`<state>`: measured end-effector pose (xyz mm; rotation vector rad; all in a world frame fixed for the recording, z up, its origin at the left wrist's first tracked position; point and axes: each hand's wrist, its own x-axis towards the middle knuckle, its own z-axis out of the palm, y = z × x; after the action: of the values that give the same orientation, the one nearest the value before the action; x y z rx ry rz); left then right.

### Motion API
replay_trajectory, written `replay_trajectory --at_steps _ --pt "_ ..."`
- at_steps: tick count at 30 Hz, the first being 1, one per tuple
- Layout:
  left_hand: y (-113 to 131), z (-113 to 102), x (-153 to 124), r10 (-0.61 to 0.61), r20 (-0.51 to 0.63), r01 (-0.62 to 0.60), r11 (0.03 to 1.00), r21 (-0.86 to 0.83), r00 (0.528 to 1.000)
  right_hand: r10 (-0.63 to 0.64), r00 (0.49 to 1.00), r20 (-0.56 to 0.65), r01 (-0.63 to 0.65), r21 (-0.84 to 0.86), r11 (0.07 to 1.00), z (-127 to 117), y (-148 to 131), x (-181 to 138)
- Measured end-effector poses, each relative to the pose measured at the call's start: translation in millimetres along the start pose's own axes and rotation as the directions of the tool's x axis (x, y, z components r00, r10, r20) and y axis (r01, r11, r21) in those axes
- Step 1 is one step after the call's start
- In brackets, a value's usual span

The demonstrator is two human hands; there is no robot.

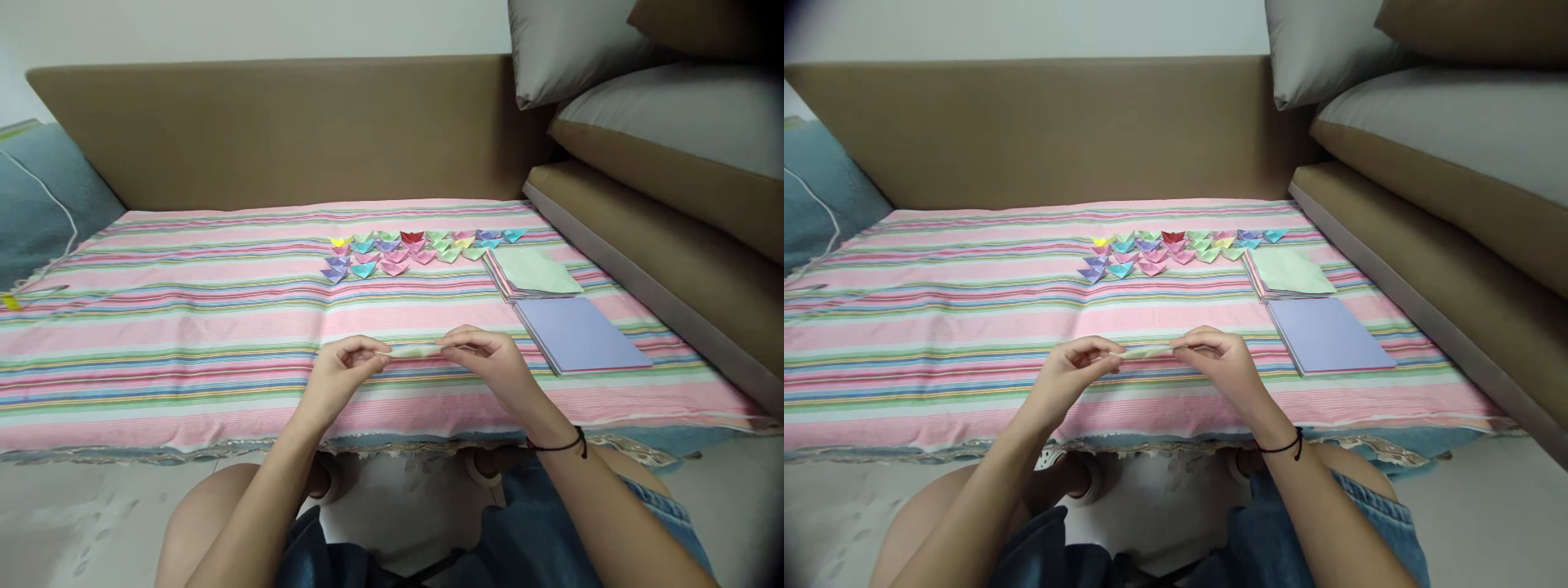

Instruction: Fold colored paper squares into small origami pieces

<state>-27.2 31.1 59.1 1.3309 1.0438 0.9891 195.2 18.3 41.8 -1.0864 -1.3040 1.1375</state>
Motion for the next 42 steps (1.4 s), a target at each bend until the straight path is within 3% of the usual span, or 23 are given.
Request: replay_trajectory --at_steps 3,10,24,42 --pt "-3.3 4.1 1.1 0.077 -0.02 -0.077 0.997 0.029 0.997 0.017 1.0 -0.004 -0.017 -0.001 1.0 3.6 -1.0 -0.3" --pt "-6.0 12.2 1.9 0.058 0.015 -0.056 0.993 -0.102 0.998 0.006 0.999 -0.051 -0.004 0.045 0.999 10.4 0.3 -4.2" --pt "-4.6 12.8 1.9 0.054 0.031 -0.049 0.99 -0.13 0.998 0.028 0.995 -0.095 -0.022 0.062 0.998 13.1 3.3 -5.6" --pt "-0.2 14.2 -0.6 -0.049 0.123 0.065 0.989 -0.13 0.991 -0.029 0.998 -0.046 0.03 0.015 0.999 13.1 1.9 -5.3"
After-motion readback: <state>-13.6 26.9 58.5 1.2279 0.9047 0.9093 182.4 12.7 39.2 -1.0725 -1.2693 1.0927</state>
